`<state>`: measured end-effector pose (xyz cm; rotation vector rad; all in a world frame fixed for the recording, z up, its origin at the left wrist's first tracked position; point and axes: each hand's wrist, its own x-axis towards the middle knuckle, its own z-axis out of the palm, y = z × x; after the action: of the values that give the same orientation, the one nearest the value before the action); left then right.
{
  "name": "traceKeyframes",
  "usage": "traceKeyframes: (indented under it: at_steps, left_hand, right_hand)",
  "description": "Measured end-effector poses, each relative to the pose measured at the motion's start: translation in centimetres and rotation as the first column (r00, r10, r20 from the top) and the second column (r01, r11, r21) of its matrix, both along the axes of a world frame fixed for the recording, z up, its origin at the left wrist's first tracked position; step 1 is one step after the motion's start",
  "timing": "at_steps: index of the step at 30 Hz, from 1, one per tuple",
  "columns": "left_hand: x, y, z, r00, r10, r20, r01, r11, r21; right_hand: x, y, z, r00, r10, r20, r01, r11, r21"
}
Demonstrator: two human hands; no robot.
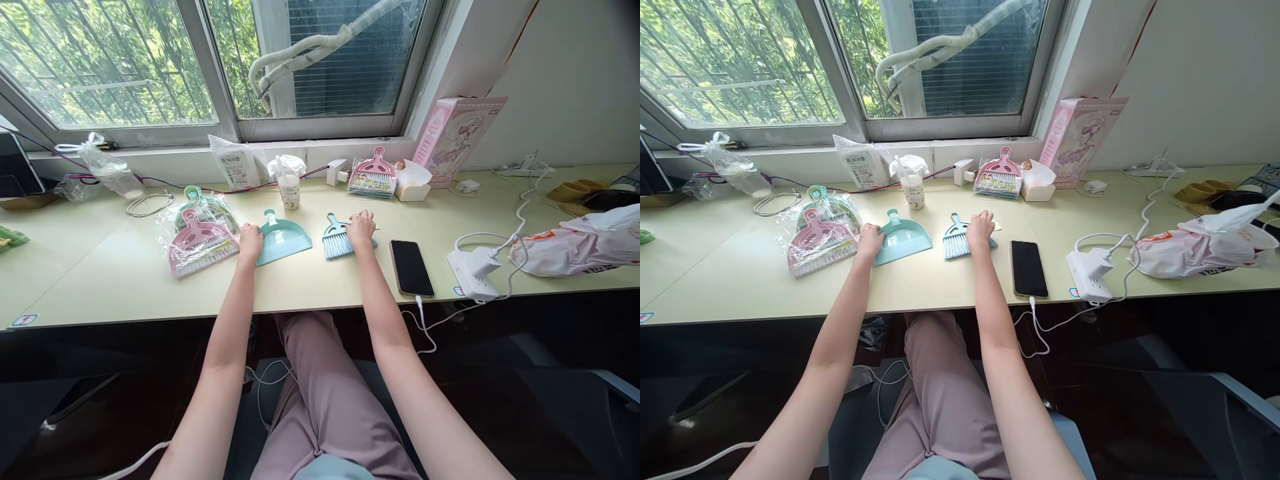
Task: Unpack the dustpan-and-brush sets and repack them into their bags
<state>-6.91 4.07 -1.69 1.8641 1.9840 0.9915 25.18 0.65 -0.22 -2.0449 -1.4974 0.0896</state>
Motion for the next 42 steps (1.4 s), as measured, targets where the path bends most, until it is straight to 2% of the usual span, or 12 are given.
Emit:
traceKeyframes:
  at_steps: [4, 8, 11, 14, 18, 21, 24, 29, 34, 36, 39, 42]
  left_hand:
    - [0.2, 0.4, 0.4, 0.978, 0.006, 0.207, -0.021, 0.997, 0.068]
    - [0.4, 0.3, 1.4, 0.875, 0.019, 0.483, -0.141, 0.966, 0.217]
    - [0.1, 0.0, 1.9, 0.837, 0.045, 0.546, -0.269, 0.902, 0.338]
    - [-0.1, -0.1, 2.1, 0.797, 0.025, 0.603, -0.3, 0.884, 0.359]
    - [1.2, -0.2, 1.8, 0.809, -0.163, 0.566, -0.095, 0.912, 0.398]
    - [3.7, -0.8, 1.1, 0.795, -0.342, 0.501, 0.168, 0.918, 0.36]
    - [6.1, -1.7, 0.6, 0.771, -0.445, 0.456, 0.322, 0.89, 0.323]
    - [7.7, -3.0, 0.8, 0.724, -0.551, 0.415, 0.46, 0.834, 0.305]
    - [7.7, -3.6, 1.3, 0.695, -0.56, 0.451, 0.445, 0.828, 0.342]
    - [7.6, -3.7, 1.6, 0.71, -0.553, 0.435, 0.425, 0.83, 0.363]
    - [7.3, -3.6, 1.9, 0.745, -0.55, 0.378, 0.404, 0.822, 0.4]
    - [7.1, -3.6, 2.0, 0.764, -0.541, 0.352, 0.396, 0.824, 0.405]
  right_hand:
    - [0.4, 0.2, -0.5, 0.999, 0.006, 0.04, -0.005, 1.0, -0.027]
    - [0.1, 0.0, 0.4, 0.996, 0.09, 0.027, -0.092, 0.989, 0.116]
    - [-0.7, -0.3, 1.5, 0.951, 0.289, -0.106, -0.264, 0.943, 0.203]
    - [-2.2, -0.6, 2.1, 0.817, 0.517, -0.255, -0.441, 0.846, 0.3]
    - [-4.5, -1.0, 1.8, 0.76, 0.607, -0.232, -0.45, 0.749, 0.486]
    - [-5.8, -1.1, 1.1, 0.826, 0.546, -0.138, -0.41, 0.751, 0.517]
    - [-6.5, -1.3, 0.5, 0.885, 0.45, -0.118, -0.33, 0.787, 0.522]
    - [-6.9, -1.8, 0.7, 0.94, 0.294, -0.173, -0.17, 0.842, 0.511]
    - [-6.5, -2.0, 1.8, 0.955, 0.257, -0.149, -0.146, 0.844, 0.517]
    - [-5.8, -1.6, 2.0, 0.896, 0.364, -0.253, -0.194, 0.836, 0.514]
    - [-4.7, -0.8, 1.8, 0.685, 0.59, -0.427, -0.399, 0.795, 0.457]
    - [-4.3, -0.3, 1.4, 0.6, 0.631, -0.491, -0.459, 0.775, 0.435]
